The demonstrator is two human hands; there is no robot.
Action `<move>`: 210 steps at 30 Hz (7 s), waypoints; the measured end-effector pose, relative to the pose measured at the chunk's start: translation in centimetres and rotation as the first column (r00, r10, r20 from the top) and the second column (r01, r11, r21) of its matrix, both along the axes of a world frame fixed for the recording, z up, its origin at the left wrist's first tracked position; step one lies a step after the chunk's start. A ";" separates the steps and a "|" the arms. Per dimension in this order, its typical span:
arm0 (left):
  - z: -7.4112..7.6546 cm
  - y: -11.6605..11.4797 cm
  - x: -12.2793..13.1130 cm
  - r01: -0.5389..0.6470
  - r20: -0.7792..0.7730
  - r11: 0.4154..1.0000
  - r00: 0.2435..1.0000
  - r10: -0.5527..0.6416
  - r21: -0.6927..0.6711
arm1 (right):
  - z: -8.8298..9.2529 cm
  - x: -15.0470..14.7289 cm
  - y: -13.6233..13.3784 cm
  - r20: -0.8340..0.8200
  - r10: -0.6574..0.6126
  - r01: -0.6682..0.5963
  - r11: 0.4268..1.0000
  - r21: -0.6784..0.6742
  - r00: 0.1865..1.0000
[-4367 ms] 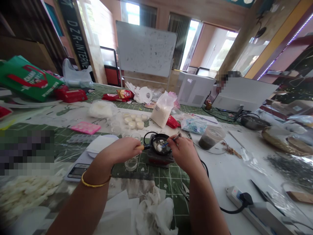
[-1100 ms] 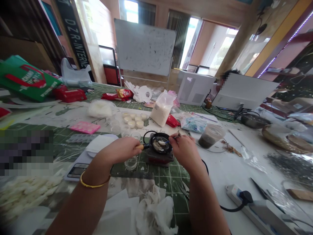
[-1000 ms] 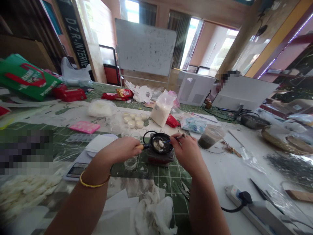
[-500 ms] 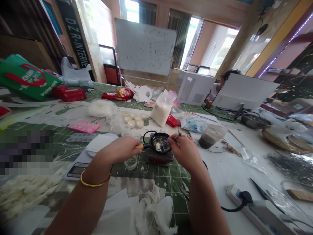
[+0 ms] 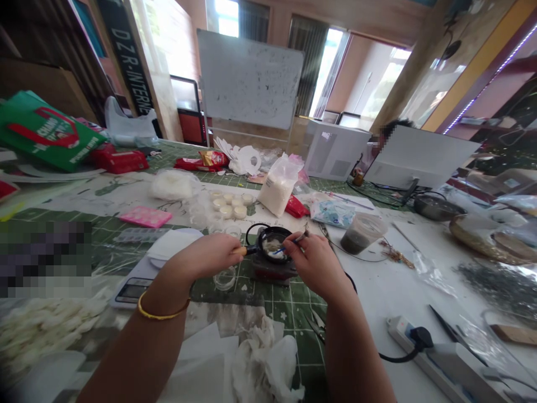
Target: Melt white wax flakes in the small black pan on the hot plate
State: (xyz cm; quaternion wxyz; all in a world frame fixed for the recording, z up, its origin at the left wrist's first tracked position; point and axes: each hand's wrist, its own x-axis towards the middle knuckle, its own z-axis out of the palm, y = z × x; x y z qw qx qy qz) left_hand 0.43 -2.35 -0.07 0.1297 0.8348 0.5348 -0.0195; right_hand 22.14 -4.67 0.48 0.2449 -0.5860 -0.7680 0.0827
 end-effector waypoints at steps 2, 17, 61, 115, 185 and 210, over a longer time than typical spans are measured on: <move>0.0 0.0 0.0 -0.003 0.000 1.000 1.000 0.003 0.001 | 0.1 0.1 -0.2 0.006 -0.019 0.019 1.000 0.016 1.000; 0.0 0.0 -0.1 0.005 -0.004 1.000 1.000 -0.005 0.002 | -0.2 0.3 0.4 0.169 -0.128 0.117 0.991 0.070 0.977; 0.0 0.0 -0.1 -0.008 0.000 1.000 1.000 0.008 0.024 | -0.3 0.2 0.4 0.135 0.016 -0.015 1.000 -0.008 0.991; 0.2 -0.1 0.0 0.002 0.002 1.000 1.000 -0.002 0.012 | -0.1 0.8 0.9 0.101 -0.152 0.145 0.987 0.072 0.983; 0.1 -0.1 0.3 -0.009 -0.003 1.000 1.000 0.009 0.012 | -0.6 -0.6 0.9 -0.020 -0.045 0.047 0.994 0.101 0.999; 0.1 -0.2 0.5 -0.007 -0.011 1.000 1.000 0.006 -0.028 | -0.6 -0.5 0.9 0.097 -0.025 0.024 1.000 0.016 0.995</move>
